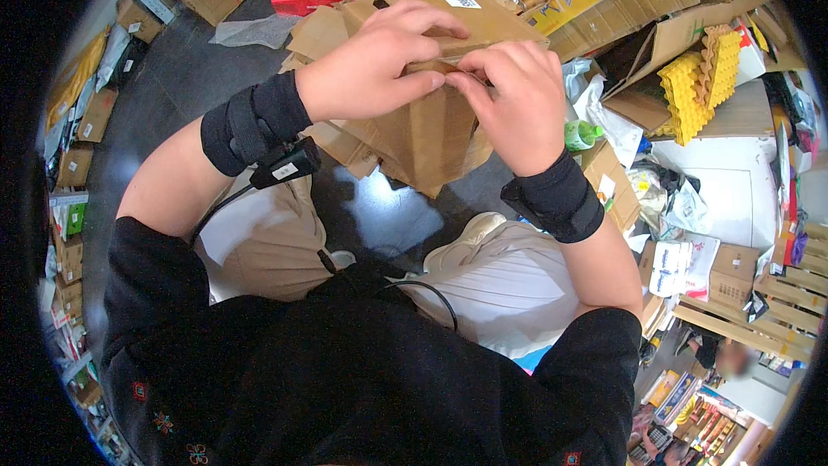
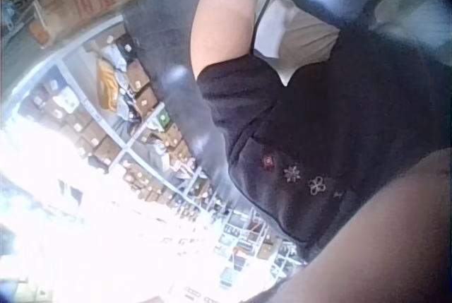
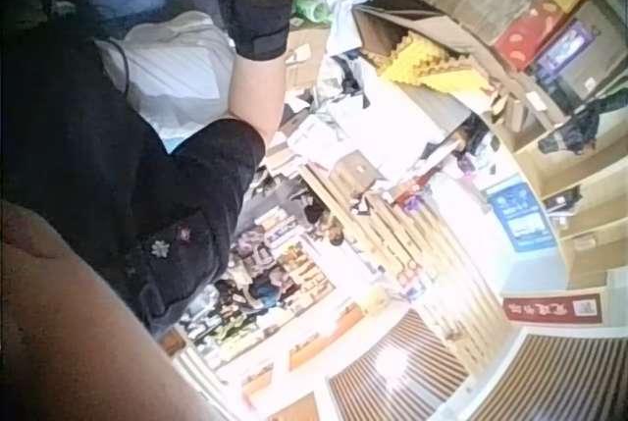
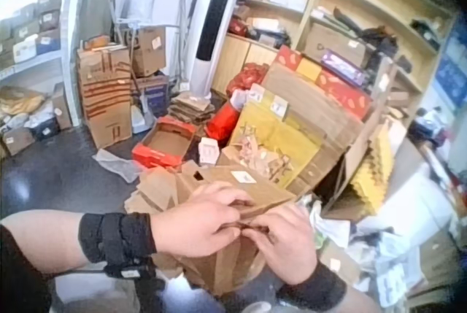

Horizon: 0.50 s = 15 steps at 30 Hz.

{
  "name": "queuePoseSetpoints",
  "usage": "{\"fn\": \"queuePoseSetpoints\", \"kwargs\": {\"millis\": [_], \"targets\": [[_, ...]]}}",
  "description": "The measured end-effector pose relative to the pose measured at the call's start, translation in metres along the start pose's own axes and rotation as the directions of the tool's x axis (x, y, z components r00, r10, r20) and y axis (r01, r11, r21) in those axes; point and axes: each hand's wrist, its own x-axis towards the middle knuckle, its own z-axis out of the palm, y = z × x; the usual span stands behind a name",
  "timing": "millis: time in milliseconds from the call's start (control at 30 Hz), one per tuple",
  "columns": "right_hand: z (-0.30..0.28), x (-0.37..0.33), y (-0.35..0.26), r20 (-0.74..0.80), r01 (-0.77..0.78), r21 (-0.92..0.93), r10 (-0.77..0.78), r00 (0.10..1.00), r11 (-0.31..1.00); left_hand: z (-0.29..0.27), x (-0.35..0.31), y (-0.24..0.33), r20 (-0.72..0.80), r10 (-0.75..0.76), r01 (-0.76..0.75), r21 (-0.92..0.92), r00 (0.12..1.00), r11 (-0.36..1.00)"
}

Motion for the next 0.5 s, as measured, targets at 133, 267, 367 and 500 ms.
{"fn": "queuePoseSetpoints", "kwargs": {"millis": [133, 267, 367, 500], "targets": [[0.001, 0.001, 0.004, -0.067, 0.084, 0.023, -0.082, 0.994, 0.996, -0.006, -0.001, -0.001, 0.044, 0.005, -0.003, -0.056, 0.999, 0.998], [0.004, -0.004, 0.007, -0.092, 0.174, 0.020, -0.171, 0.981, 0.985, -0.008, 0.002, -0.007, 0.042, 0.062, -0.060, -0.038, 0.997, 0.997], [0.009, -0.007, 0.014, -0.125, 0.250, 0.029, -0.244, 0.962, 0.968, -0.004, 0.002, -0.013, 0.036, 0.032, -0.031, -0.027, 0.999, 0.999], [0.013, -0.008, 0.017, -0.145, 0.287, -0.012, -0.286, 0.947, 0.958, -0.006, 0.002, -0.020, 0.036, 0.042, -0.041, -0.016, 0.998, 0.999]]}}
